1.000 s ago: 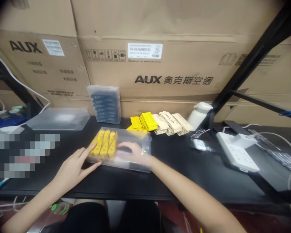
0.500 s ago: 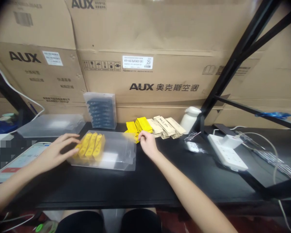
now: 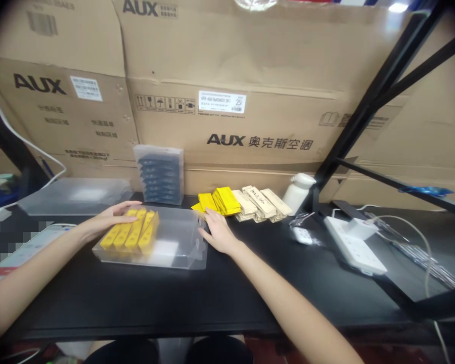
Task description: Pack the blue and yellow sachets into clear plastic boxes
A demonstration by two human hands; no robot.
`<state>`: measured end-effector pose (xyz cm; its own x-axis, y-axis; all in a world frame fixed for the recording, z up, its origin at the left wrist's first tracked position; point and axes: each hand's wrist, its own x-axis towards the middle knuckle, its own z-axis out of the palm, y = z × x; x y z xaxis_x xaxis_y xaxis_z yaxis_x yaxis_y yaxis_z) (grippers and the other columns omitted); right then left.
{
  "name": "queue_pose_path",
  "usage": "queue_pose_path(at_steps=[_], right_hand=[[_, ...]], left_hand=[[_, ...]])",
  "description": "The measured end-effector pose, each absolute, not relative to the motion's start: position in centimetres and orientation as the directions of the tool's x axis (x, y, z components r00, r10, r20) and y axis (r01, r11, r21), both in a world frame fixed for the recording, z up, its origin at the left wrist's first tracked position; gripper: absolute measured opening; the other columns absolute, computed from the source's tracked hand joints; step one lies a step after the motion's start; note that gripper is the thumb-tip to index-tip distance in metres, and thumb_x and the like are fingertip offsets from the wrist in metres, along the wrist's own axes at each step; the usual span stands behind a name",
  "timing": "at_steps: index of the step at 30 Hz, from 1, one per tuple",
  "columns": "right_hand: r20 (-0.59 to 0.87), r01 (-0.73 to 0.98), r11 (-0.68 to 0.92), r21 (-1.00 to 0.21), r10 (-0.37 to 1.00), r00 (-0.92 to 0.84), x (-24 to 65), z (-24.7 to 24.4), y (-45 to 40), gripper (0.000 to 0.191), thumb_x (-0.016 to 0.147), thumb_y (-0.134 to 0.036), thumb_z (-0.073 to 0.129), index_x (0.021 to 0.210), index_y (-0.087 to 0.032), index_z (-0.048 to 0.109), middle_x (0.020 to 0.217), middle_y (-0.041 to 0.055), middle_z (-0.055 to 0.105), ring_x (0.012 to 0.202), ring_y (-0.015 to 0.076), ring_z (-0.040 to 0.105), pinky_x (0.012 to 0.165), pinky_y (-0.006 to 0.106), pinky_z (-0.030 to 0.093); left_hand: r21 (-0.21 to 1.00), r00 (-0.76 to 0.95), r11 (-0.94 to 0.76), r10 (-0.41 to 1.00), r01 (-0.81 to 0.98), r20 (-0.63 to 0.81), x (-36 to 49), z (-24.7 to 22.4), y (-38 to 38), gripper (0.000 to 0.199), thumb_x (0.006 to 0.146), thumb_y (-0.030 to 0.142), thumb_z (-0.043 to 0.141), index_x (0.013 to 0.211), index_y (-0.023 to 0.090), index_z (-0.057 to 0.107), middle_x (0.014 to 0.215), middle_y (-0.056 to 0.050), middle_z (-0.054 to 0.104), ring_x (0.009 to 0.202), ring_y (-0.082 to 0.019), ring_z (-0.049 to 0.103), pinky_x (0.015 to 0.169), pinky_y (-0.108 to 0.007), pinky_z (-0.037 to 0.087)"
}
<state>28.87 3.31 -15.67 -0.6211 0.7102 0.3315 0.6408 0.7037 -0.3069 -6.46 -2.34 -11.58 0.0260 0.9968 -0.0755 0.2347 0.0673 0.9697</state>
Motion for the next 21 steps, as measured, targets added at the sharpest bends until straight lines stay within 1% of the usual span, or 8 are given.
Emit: queue_pose_path(at_steps=[3, 7, 9, 12, 14, 17, 19, 21], right_hand=[[0.280, 0.683, 0.660, -0.313, 0.751, -0.598, 28.7, -15.3, 3.0, 0.060, 0.095, -0.047, 0.045, 0.141, -0.010, 0.042, 0.152, 0.0238, 0.034, 0.145, 0.0358, 0.025, 0.115, 0.057, 0.023], [0.243, 0.714, 0.641, -0.281, 0.767, -0.594, 28.4, -14.6, 3.0, 0.062, 0.094, -0.049, 0.046, 0.141, -0.009, 0.044, 0.155, 0.0226, 0.029, 0.146, 0.0369, 0.020, 0.116, 0.056, 0.019], [0.232, 0.733, 0.629, -0.257, 0.777, -0.585, 28.1, -14.4, 3.0, 0.061, 0.094, -0.050, 0.046, 0.141, -0.011, 0.045, 0.155, 0.0213, 0.029, 0.146, 0.0385, 0.020, 0.116, 0.058, 0.018], [0.255, 0.746, 0.627, -0.224, 0.777, -0.576, 27.7, -14.4, 3.1, 0.058, 0.095, -0.046, 0.043, 0.140, -0.011, 0.046, 0.153, 0.0207, 0.035, 0.145, 0.0397, 0.022, 0.115, 0.060, 0.019], [0.310, 0.736, 0.648, -0.196, 0.753, -0.580, 27.7, -14.5, 3.0, 0.053, 0.096, -0.041, 0.040, 0.139, -0.009, 0.046, 0.150, 0.0211, 0.039, 0.143, 0.0386, 0.026, 0.115, 0.059, 0.021], [0.455, 0.695, 0.703, -0.152, 0.674, -0.582, 28.0, -14.9, 3.2, 0.049, 0.096, -0.029, 0.037, 0.140, -0.009, 0.043, 0.147, 0.0207, 0.043, 0.141, 0.0354, 0.031, 0.116, 0.057, 0.024], [0.588, 0.662, 0.742, -0.105, 0.583, -0.561, 28.6, -15.0, 3.5, 0.051, 0.093, -0.019, 0.037, 0.143, -0.011, 0.039, 0.145, 0.0198, 0.044, 0.141, 0.0340, 0.031, 0.115, 0.059, 0.026], [0.743, 0.645, 0.762, -0.059, 0.465, -0.481, 29.3, -14.8, 3.7, 0.054, 0.088, -0.012, 0.040, 0.142, -0.013, 0.038, 0.139, 0.0194, 0.049, 0.140, 0.0339, 0.035, 0.111, 0.062, 0.030]], left_hand=[[0.981, 0.003, 0.093, 0.996, 0.172, -0.095, -6.7, -11.5, -2.1, 0.067, 0.063, 0.046, 0.081, 0.122, 0.026, 0.057, 0.123, -0.011, 0.068, 0.110, -0.031, 0.067, 0.091, -0.044, 0.056], [0.988, 0.029, 0.092, 0.995, 0.120, -0.096, -6.6, -11.8, -2.0, 0.067, 0.065, 0.041, 0.082, 0.124, 0.025, 0.055, 0.126, -0.011, 0.066, 0.113, -0.030, 0.065, 0.095, -0.043, 0.054], [0.991, 0.032, 0.096, 0.994, 0.097, -0.100, -6.7, -11.9, -2.1, 0.066, 0.065, 0.039, 0.082, 0.124, 0.025, 0.055, 0.124, -0.010, 0.067, 0.113, -0.030, 0.065, 0.098, -0.043, 0.052], [0.993, 0.022, 0.093, 0.995, 0.074, -0.095, -6.8, -11.9, -2.1, 0.063, 0.064, 0.038, 0.083, 0.120, 0.024, 0.059, 0.121, -0.010, 0.068, 0.114, -0.030, 0.065, 0.100, -0.044, 0.050], [0.994, 0.019, 0.086, 0.996, 0.063, -0.087, -6.8, -11.9, -2.0, 0.061, 0.063, 0.037, 0.084, 0.118, 0.024, 0.060, 0.121, -0.010, 0.068, 0.115, -0.030, 0.064, 0.101, -0.044, 0.049], [0.995, 0.007, 0.077, 0.997, 0.068, -0.077, -6.8, -11.9, -1.9, 0.060, 0.062, 0.036, 0.085, 0.115, 0.024, 0.062, 0.122, -0.009, 0.069, 0.117, -0.029, 0.063, 0.102, -0.043, 0.047], [0.994, -0.003, 0.075, 0.997, 0.080, -0.075, -6.9, -11.9, -1.8, 0.060, 0.060, 0.037, 0.086, 0.114, 0.025, 0.062, 0.121, -0.008, 0.069, 0.118, -0.029, 0.061, 0.103, -0.043, 0.047], [0.992, -0.006, 0.083, 0.997, 0.100, -0.082, -7.1, -12.0, -1.6, 0.061, 0.059, 0.039, 0.086, 0.113, 0.025, 0.062, 0.120, -0.007, 0.069, 0.119, -0.030, 0.061, 0.103, -0.043, 0.047]])
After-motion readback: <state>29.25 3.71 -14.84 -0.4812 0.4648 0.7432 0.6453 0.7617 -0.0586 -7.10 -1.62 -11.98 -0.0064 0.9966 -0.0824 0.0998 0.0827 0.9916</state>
